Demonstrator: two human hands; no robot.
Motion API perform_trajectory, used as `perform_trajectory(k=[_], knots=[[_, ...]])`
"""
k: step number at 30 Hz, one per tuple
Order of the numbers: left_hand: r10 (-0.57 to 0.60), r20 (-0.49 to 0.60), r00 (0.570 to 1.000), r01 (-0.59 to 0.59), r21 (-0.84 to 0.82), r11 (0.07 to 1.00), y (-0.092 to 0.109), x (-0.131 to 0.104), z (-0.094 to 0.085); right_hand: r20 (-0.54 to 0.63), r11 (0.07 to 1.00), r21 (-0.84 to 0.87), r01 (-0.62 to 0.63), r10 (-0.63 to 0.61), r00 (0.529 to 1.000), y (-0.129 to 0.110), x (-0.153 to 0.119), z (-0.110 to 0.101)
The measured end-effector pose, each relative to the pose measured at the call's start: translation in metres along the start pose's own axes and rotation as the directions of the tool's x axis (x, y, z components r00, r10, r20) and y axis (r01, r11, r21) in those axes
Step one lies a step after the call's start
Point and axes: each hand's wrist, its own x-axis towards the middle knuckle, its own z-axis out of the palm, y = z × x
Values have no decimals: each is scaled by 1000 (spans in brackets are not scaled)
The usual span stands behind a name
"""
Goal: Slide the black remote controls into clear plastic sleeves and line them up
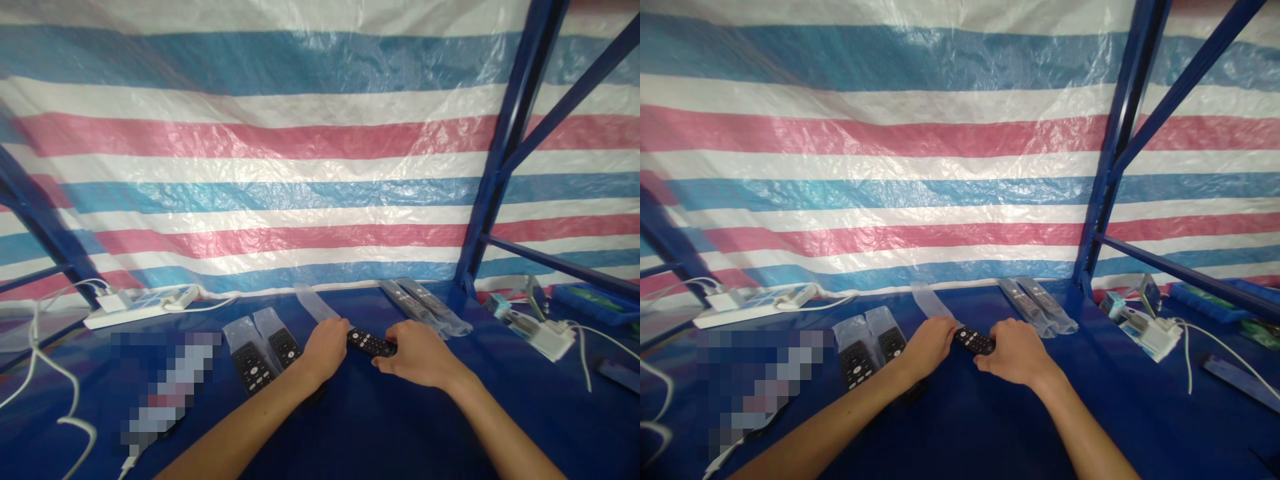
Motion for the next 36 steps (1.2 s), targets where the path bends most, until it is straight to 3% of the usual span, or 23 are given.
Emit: perform_trajectory(k=[12, 18, 24, 36], knots=[[96, -22, 995, -99, -140, 985, 19, -11, 5, -24, 998, -20, -58, 57, 998, -29, 12, 26], [-13, -86, 996, -5, -203, 979, 13, -11, 8, -4, 977, 186, 100, -101, 995, -8, 16, 25], [0, -159, 987, -45, -277, 960, 4, -11, 9, 54, 912, 363, 191, -226, 973, 11, 17, 18], [90, -178, 980, -145, -324, 935, 14, -27, 0, -67, 965, 229, 124, -111, 992, -1, 18, 25]])
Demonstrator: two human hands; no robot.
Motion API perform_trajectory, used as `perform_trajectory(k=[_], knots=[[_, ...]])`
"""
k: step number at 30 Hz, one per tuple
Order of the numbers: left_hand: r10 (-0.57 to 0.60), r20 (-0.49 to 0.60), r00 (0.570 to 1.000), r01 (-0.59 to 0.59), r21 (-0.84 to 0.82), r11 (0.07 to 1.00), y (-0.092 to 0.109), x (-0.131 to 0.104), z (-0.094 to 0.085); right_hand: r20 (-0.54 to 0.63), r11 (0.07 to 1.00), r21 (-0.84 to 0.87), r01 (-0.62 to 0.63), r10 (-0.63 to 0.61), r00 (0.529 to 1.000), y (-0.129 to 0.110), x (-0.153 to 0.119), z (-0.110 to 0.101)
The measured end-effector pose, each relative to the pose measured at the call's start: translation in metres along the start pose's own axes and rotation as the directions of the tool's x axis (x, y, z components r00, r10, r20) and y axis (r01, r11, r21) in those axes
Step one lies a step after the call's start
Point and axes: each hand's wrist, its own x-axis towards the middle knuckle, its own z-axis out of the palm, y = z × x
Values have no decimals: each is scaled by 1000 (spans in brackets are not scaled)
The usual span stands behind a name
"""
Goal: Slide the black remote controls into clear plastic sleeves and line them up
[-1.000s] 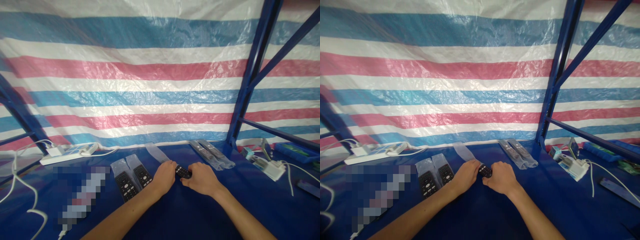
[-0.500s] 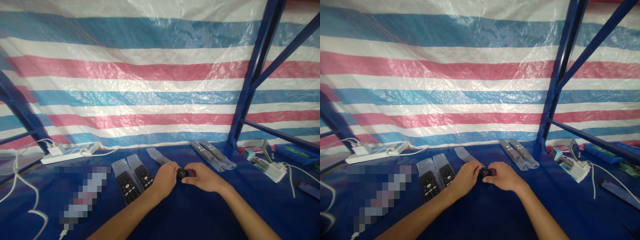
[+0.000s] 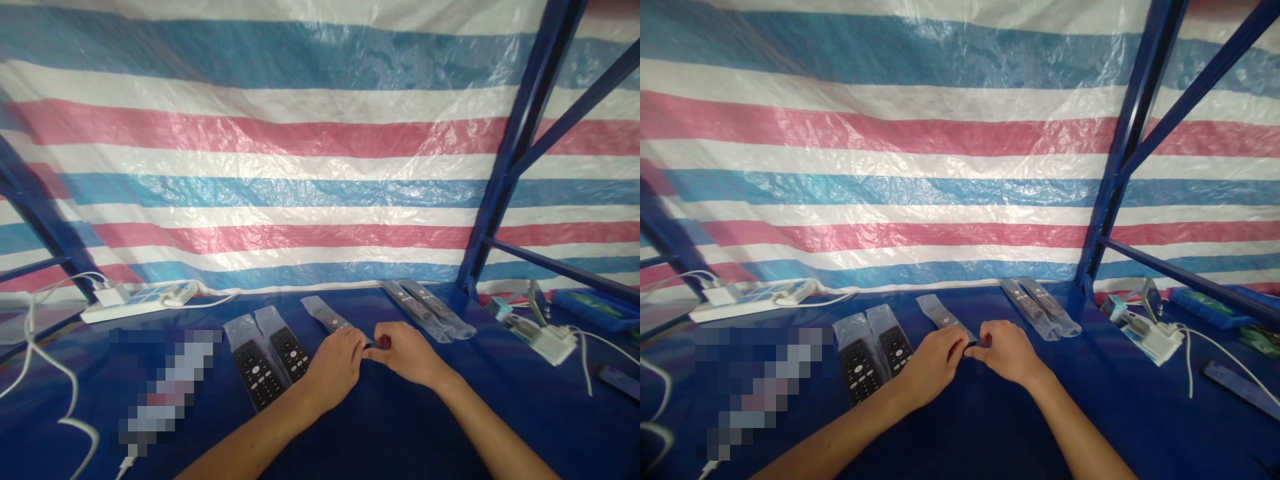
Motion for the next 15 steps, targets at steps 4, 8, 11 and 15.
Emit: perform_trajectory(k=[4, 8, 11, 15], knots=[[23, 21, 1000, -23, -12, 1000, 12, -8, -2, -31, 992, -113, -64, 61, 998, -9, 1, 8], [17, 28, 999, -17, 1, 1000, 15, -15, 5, -57, 967, -227, -112, 101, 993, -20, 3, 18], [-8, 53, 999, 8, 17, 1000, 12, -22, 6, -14, 975, -205, -88, 87, 996, -19, 2, 17], [-65, 20, 998, 64, 26, 998, 1, -40, -11, 139, 999, 31, -12, 8, 990, -3, -3, 0]])
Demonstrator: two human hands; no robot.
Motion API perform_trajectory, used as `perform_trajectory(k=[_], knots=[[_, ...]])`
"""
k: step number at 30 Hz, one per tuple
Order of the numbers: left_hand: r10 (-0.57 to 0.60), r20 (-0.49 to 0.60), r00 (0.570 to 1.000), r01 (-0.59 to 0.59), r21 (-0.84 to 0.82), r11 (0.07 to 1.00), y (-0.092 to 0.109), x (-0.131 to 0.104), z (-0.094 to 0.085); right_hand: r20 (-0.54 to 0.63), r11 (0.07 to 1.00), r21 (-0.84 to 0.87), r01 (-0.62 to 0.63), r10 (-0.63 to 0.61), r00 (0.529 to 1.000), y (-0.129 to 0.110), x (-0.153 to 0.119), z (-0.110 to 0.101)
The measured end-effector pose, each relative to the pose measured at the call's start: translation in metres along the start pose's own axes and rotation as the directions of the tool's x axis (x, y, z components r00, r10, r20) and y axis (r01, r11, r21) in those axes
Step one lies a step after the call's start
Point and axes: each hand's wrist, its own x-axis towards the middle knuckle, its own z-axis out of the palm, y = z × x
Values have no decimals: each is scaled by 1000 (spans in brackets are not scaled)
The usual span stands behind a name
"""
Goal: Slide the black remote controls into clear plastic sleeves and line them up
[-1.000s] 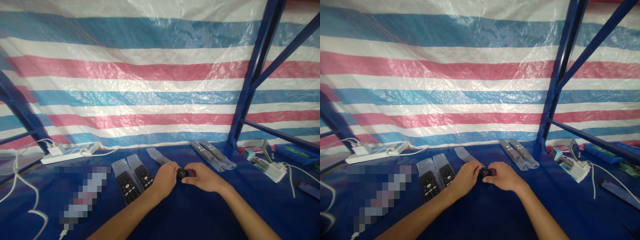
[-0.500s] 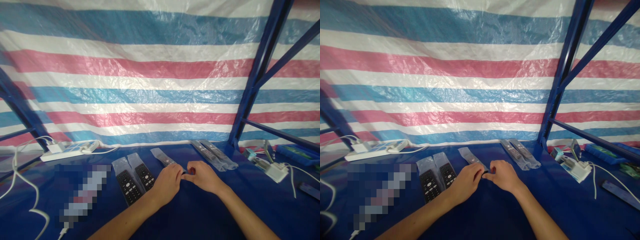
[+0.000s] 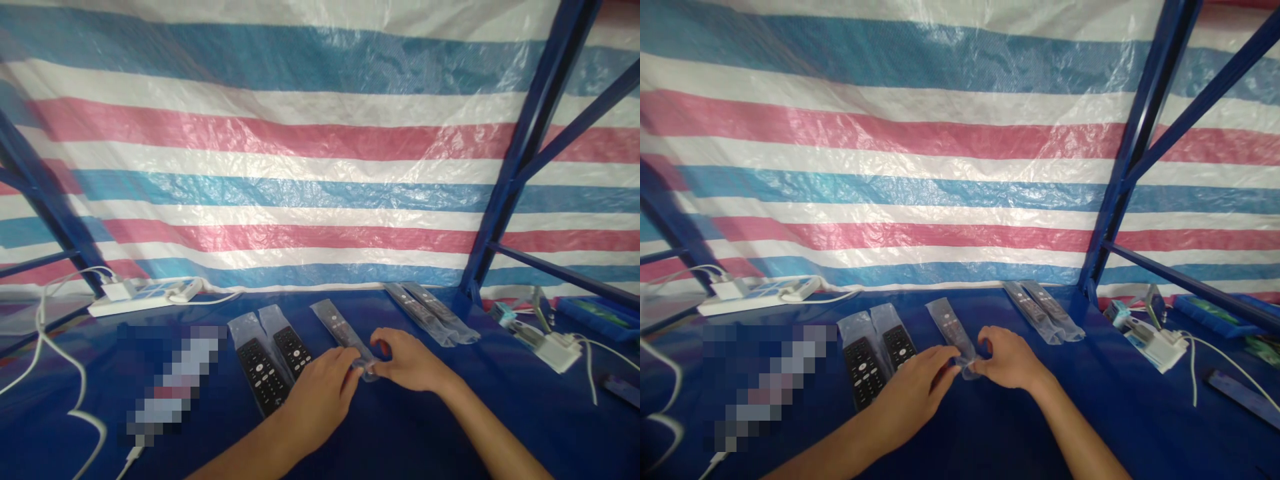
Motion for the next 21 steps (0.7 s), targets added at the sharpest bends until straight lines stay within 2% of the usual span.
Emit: perform_trajectory(k=[2, 4, 8, 11, 15, 21], knots=[[-50, -62, 997, 54, 57, 997, -12, -11, -12, 65, 988, 144, 45, -55, 996, 6, -2, -9], [-77, -136, 988, 95, 134, 986, -26, -21, -21, 30, 981, 190, 42, -48, 998, 5, -2, -12], [3, -278, 961, 74, 264, 962, -53, -35, -21, -151, 995, -26, -98, 93, 984, -19, 6, 3], [116, -372, 921, 14, 329, 944, -62, -39, -12, -189, 967, -189, -169, 133, 973, -37, 12, 20], [165, -407, 898, -23, 332, 943, -63, -41, -7, -174, 939, -291, -184, 137, 975, -41, 16, 29], [191, -400, 897, -49, 338, 940, -63, -43, -8, -215, 914, -312, -260, 198, 956, -22, 19, 18]])
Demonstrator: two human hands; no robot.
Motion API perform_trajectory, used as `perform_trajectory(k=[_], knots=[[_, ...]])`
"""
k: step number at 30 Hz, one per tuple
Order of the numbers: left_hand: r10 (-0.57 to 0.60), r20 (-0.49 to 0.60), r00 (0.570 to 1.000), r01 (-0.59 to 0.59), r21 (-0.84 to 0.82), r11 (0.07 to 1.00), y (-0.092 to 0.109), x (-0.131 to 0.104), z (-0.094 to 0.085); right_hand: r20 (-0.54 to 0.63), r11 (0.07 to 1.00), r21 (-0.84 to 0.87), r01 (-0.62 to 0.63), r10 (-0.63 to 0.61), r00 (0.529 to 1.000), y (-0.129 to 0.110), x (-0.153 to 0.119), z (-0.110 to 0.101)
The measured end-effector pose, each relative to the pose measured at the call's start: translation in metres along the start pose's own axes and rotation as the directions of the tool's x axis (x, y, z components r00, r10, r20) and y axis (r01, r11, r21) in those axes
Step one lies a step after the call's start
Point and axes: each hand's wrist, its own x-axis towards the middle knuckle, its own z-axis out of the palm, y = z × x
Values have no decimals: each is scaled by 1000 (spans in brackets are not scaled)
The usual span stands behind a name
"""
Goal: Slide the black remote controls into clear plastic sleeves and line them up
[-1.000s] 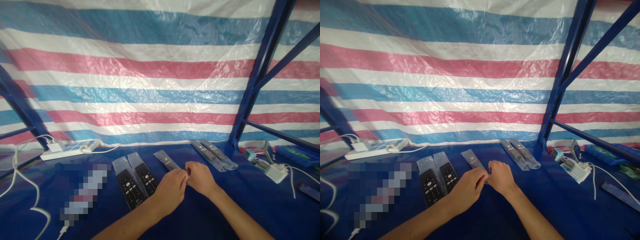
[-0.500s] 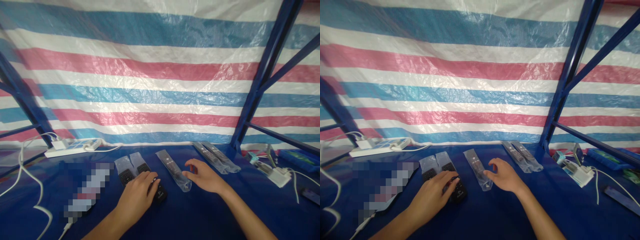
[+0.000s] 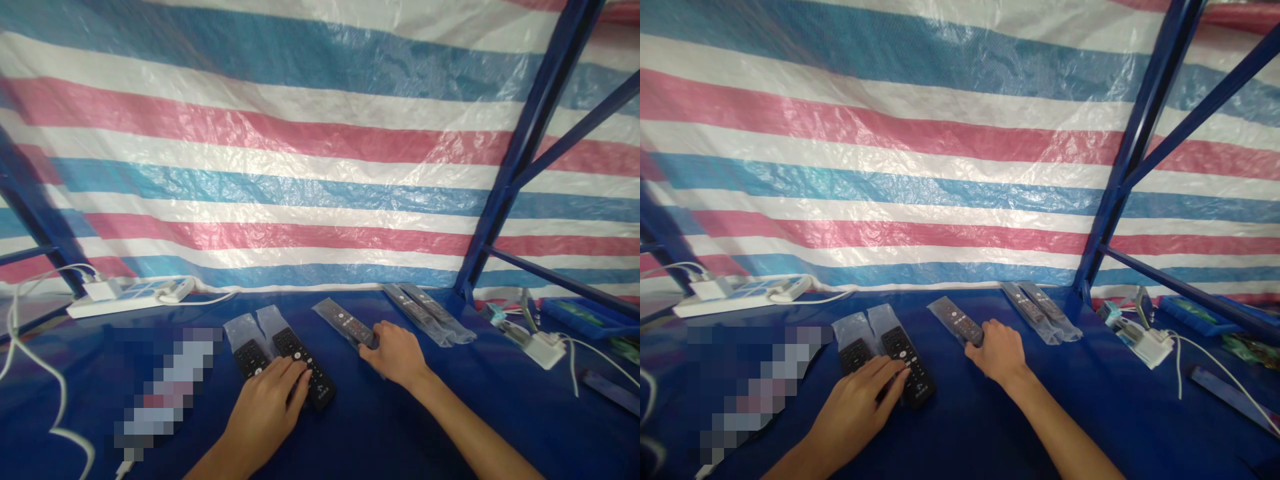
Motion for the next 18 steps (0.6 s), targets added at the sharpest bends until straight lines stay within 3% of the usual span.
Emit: perform_trajectory(k=[6, 12, 16, 18], knots=[[-18, 17, 1000, 18, -12, 1000, -1, -3, 0, -33, 986, -32, -161, 160, 987, 30, 15, -5], [-146, 84, 986, 146, 3, 989, -6, -4, -2, -14, 942, -89, -324, 324, 946, 54, 21, -10], [-216, 185, 959, 221, -4, 975, -5, -3, -4, -173, 930, -168, -327, 298, 939, 50, 18, -10], [-245, 237, 940, 254, -6, 967, -3, -1, -5, -232, 960, -138, -242, 206, 951, 35, 12, -11]])
